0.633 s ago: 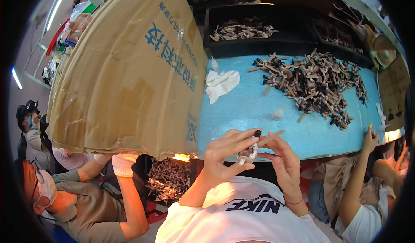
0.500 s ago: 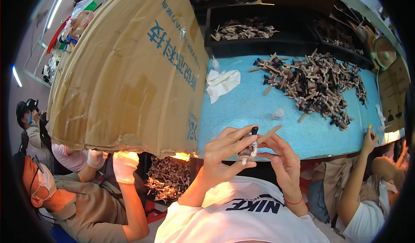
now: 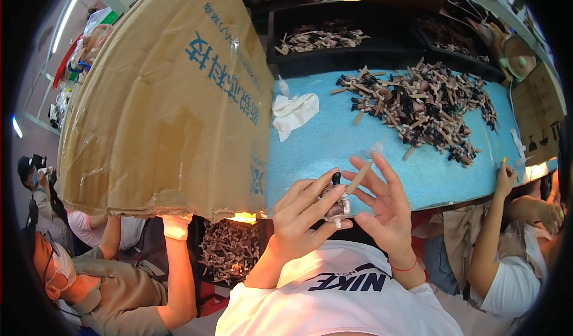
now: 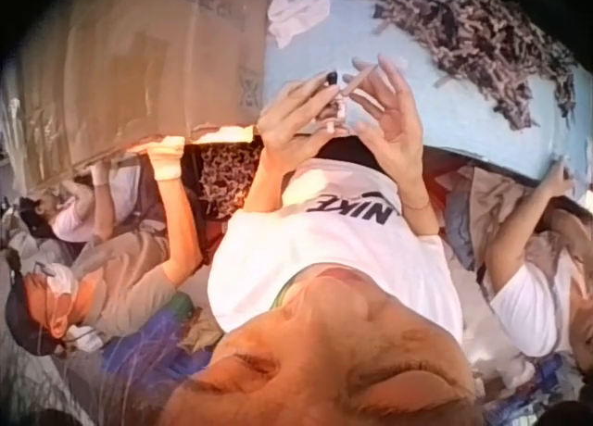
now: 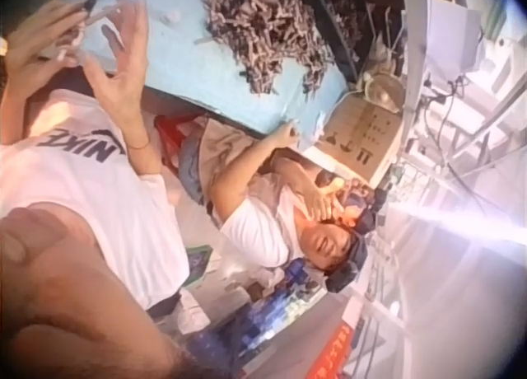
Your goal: The person applies glue from a glue bottle to small plastic parts, then assembles them by hand.
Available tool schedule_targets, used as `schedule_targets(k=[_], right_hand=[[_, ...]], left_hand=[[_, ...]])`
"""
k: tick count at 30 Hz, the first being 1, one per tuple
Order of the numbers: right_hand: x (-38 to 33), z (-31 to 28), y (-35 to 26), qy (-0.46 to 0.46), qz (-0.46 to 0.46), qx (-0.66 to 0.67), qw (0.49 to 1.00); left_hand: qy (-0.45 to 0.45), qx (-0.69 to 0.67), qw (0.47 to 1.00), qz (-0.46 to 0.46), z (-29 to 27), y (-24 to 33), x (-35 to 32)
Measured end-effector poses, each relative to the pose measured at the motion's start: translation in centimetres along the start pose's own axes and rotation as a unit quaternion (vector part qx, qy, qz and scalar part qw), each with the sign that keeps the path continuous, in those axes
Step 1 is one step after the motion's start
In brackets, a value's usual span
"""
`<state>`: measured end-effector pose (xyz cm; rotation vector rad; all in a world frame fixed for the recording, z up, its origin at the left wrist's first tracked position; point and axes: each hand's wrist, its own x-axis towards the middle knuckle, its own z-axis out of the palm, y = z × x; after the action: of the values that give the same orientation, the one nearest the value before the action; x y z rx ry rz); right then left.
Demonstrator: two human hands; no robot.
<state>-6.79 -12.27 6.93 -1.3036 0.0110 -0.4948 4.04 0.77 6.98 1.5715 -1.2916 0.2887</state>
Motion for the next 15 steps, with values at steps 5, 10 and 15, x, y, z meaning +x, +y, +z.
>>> schedule_targets(k=[5,10,15], right_hand=[[0.52,0.53,0.28,-0.021,-0.007,0.021,1.000],[0.45,0.55,0.73,0.003,0.005,0.058,0.998],[0.69,0.67,0.66,0.017,0.044,0.113,0.993]], left_hand=[[-0.005,0.023,1.000,0.002,0.21,-0.20,-0.50],[-0.019,0.059,0.998,0.000,0.40,0.14,-0.34],[-0.022,0.074,0.997,-0.006,0.26,-0.04,-0.37]])
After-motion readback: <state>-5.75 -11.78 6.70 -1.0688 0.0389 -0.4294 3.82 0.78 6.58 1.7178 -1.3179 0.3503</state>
